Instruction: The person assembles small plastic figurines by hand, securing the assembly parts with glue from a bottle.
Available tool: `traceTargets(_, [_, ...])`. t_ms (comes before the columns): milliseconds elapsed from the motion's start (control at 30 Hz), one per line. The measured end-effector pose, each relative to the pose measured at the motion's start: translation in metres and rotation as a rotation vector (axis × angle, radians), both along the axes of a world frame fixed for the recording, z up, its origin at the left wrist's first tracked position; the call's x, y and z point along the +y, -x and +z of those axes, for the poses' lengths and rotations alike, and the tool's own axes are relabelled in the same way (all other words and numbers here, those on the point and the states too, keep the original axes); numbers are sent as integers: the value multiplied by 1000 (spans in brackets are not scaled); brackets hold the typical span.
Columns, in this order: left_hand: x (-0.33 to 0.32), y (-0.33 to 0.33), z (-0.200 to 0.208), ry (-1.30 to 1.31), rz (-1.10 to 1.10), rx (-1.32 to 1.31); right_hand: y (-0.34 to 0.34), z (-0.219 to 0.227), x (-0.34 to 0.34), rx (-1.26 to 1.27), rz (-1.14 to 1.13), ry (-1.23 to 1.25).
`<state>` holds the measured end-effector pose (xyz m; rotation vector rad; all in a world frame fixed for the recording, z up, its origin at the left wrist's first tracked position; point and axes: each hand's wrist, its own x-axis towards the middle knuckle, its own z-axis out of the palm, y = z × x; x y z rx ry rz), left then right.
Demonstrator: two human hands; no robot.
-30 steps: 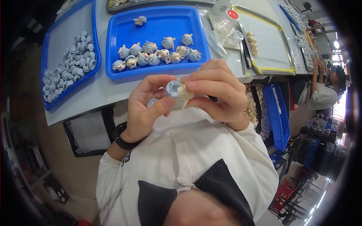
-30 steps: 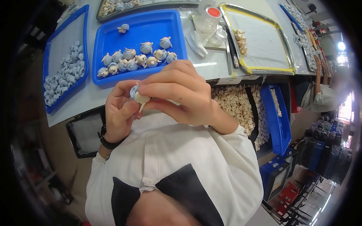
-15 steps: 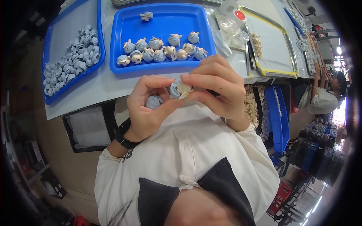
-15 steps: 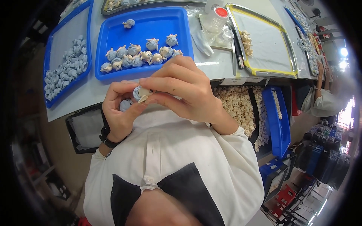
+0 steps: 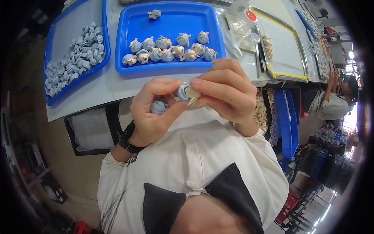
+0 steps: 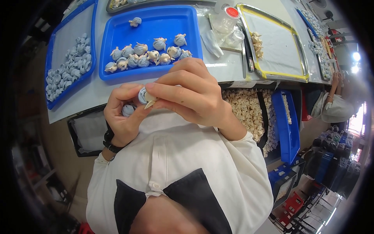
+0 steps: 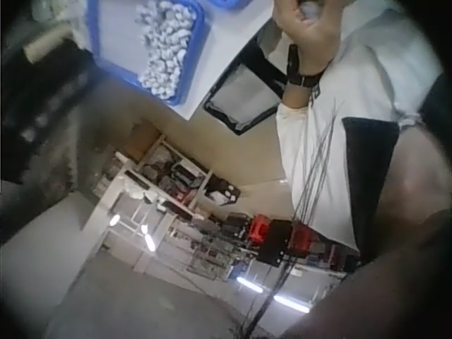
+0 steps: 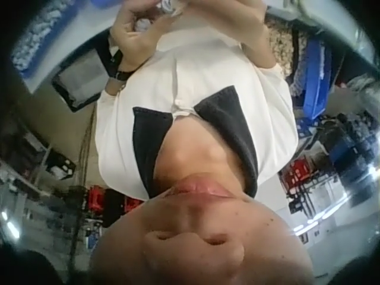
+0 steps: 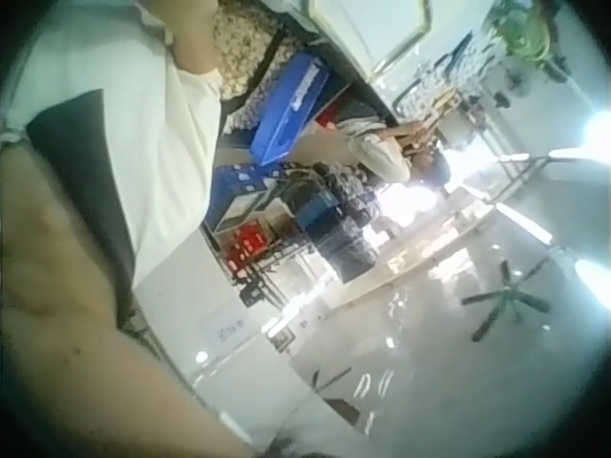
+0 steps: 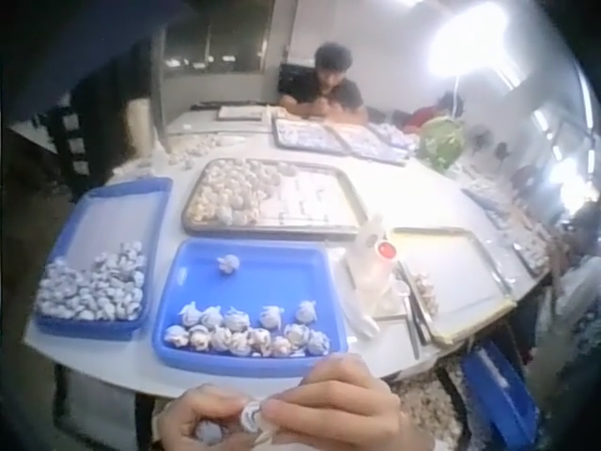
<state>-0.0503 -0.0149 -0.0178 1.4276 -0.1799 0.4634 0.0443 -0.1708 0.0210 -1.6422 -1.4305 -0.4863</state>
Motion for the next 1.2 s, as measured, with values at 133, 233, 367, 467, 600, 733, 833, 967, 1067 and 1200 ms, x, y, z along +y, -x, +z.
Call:
traceTargets(133, [1,0,-1,-15,2,6,0,2,0,60,6,72])
traceTargets(233, [2,1,-1,-22,-3,14,0,0,2,84,23,86])
traceTargets(367, [4,1,0,-31,-5,18,2,-4,4,81,22,85])
traceTargets(467, [3,4,0,2,5,-6,3,1,3,180,141,130])
traceTargets(600, [9,4,-7,63,-95,-149,23,-17,18,401,203,-36])
traceTargets(733, [14,2,-16,-27,-46,-194,18,-28,25,334,174,-58])
traceTargets(833, [13,3,-8,-47,-75,-101,5,-20,15,162,56,29])
traceTargets(967, [22,-3,10,1097,-691,477,-59,-24,1,191,-505,-177])
traceTargets(1067, [22,-13,64,1295,-257,971,-77,-27,-4,13,-582,98])
traceTargets(1200, [27,-15,-4,1329,-1316,514,-77,-33,-10,-69,-633,374])
